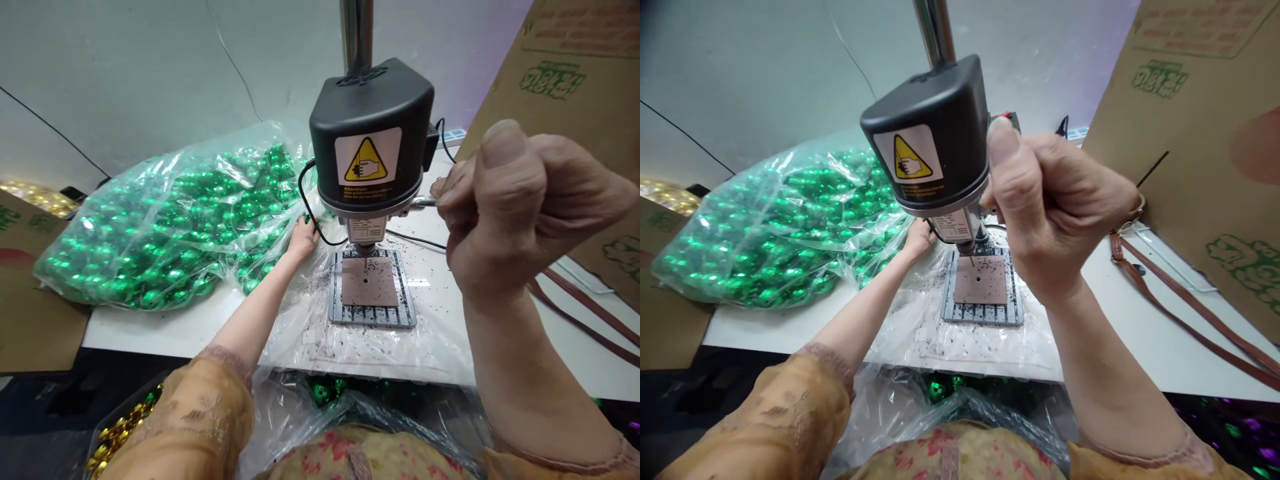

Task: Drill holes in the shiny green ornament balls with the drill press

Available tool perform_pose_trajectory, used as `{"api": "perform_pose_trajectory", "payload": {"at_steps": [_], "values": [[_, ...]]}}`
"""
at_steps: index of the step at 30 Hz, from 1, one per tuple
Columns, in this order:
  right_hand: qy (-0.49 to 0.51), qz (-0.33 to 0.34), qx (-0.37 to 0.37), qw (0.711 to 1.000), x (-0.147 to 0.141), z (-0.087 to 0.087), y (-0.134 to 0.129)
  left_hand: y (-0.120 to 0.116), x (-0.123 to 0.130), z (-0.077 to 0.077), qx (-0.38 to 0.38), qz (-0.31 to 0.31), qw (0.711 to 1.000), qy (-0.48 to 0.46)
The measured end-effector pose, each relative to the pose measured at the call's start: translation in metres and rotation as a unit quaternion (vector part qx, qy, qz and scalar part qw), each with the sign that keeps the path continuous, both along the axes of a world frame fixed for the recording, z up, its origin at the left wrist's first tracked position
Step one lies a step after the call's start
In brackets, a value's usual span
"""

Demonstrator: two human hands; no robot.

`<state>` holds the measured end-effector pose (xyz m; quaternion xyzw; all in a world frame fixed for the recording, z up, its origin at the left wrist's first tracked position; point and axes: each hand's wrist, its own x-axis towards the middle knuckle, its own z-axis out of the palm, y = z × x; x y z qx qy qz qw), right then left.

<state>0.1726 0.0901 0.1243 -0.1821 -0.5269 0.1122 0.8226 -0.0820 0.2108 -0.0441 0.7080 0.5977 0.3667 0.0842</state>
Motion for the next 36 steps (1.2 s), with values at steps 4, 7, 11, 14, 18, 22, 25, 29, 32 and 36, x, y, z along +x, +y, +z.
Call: {"api": "perform_pose_trajectory", "payload": {"at_steps": [4, 7, 11, 14, 18, 22, 25, 29, 32, 36], "values": [[0.006, 0.011, 0.01, 1.0, 0.0, -0.002, 0.0, -0.049, -0.007, 0.005, -0.047, -0.027, 0.988, -0.146], [0.015, 0.01, 0.022, 1.0, -0.001, -0.003, 0.0, -0.088, -0.002, 0.011, -0.123, -0.056, 0.911, -0.389], [0.027, 0.01, 0.032, 0.999, -0.001, -0.003, 0.003, -0.123, 0.021, 0.016, -0.169, -0.087, 0.825, -0.532], [0.025, 0.016, 0.056, 0.998, -0.001, -0.003, 0.005, -0.133, 0.044, 0.01, -0.168, -0.109, 0.844, -0.497], [0.01, 0.019, 0.032, 0.999, 0.0, -0.004, 0.003, -0.13, 0.065, -0.007, -0.141, -0.137, 0.879, -0.435], [-0.011, -0.001, 0.0, 1.0, 0.002, -0.005, 0.001, -0.122, 0.072, -0.02, -0.116, -0.146, 0.896, -0.404], [-0.013, 0.003, 0.023, 1.0, 0.002, -0.006, 0.002, -0.119, 0.075, -0.024, -0.116, -0.162, 0.902, -0.383], [-0.029, -0.009, -0.002, 1.0, 0.003, -0.007, 0.002, -0.119, 0.082, -0.024, -0.125, -0.185, 0.899, -0.376], [-0.037, -0.011, -0.005, 0.999, 0.004, -0.008, 0.001, -0.121, 0.085, -0.023, -0.126, -0.189, 0.9, -0.372], [-0.046, -0.02, -0.002, 0.999, 0.004, -0.008, 0.0, -0.123, 0.083, -0.022, -0.113, -0.18, 0.913, -0.347]]}}
